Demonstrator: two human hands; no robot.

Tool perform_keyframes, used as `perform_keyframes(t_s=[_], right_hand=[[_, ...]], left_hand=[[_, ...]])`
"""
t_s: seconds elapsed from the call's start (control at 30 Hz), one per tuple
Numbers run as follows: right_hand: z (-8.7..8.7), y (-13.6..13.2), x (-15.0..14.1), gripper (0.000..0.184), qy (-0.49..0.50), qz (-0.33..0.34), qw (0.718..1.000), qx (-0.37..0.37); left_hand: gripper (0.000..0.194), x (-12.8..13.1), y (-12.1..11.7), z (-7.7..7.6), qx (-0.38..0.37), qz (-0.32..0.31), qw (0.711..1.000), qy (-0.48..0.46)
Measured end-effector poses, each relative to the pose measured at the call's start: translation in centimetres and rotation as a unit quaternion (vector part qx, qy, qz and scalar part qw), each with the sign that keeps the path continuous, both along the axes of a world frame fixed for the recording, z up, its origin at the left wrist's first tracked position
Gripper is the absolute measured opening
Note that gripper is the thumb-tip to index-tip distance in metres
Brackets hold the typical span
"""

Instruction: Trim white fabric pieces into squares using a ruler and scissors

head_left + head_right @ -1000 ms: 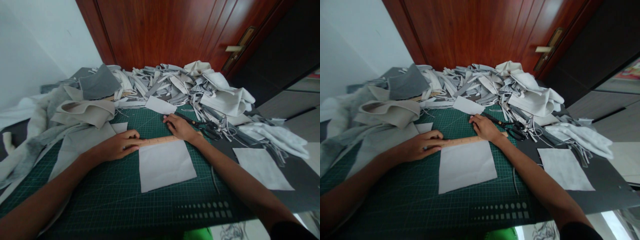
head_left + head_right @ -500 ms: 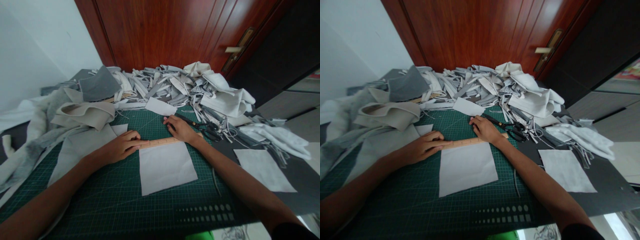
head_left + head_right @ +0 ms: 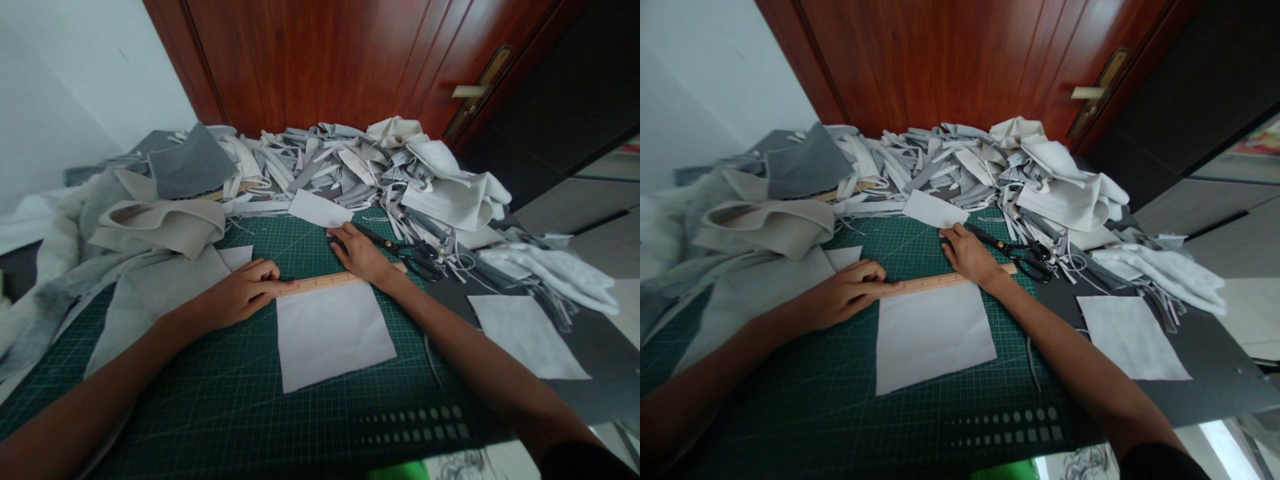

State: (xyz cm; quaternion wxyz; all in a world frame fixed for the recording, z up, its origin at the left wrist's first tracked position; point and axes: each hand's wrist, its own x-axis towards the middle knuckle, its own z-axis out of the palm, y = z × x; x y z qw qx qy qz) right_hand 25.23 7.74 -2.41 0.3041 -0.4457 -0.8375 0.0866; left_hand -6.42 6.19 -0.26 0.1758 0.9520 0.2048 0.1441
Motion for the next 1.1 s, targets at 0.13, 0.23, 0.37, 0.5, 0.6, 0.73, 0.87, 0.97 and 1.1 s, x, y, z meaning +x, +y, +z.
perform_keyframes(t_s=[0.13,0.23,0.37,0.5,0.6,0.73,0.87,0.97,1.1], right_hand=[[0.1,0.0,0.0,0.022,0.024,-0.004,1.000,-0.003],[0.0,0.1,0.1,0.021,0.034,-0.021,0.999,0.002],[-0.3,0.3,0.1,0.013,0.033,-0.026,0.999,0.000],[-0.2,0.4,0.2,0.005,0.058,-0.012,0.998,0.010],[-0.1,0.6,0.5,0.003,0.070,0.011,0.997,-0.003],[0.4,0.4,0.6,0.007,0.075,0.010,0.997,-0.024],[2.1,-1.5,-1.2,0.011,0.121,0.022,0.991,-0.043],[3.4,-3.8,-3.7,0.010,0.150,0.069,0.982,-0.089],[3.4,-5.9,-6.6,0.007,0.156,0.106,0.969,-0.163]], left_hand=[[0.039,0.2,0.1,0.0,-0.011,0.007,1.000,-0.006],[0.039,0.3,0.3,-0.1,-0.021,0.004,1.000,-0.014],[0.037,0.3,0.7,-0.5,-0.035,0.009,0.999,-0.023],[0.037,0.4,0.7,-0.5,-0.039,0.012,0.999,-0.026],[0.037,0.6,0.6,-0.3,-0.040,0.016,0.999,-0.024],[0.038,0.6,0.6,-0.2,-0.046,0.024,0.999,-0.018],[0.039,0.7,0.6,-0.2,-0.051,0.024,0.998,-0.024],[0.038,0.8,0.6,-0.2,-0.062,0.030,0.997,-0.022],[0.038,0.9,0.6,-0.2,-0.069,0.030,0.997,-0.031]])
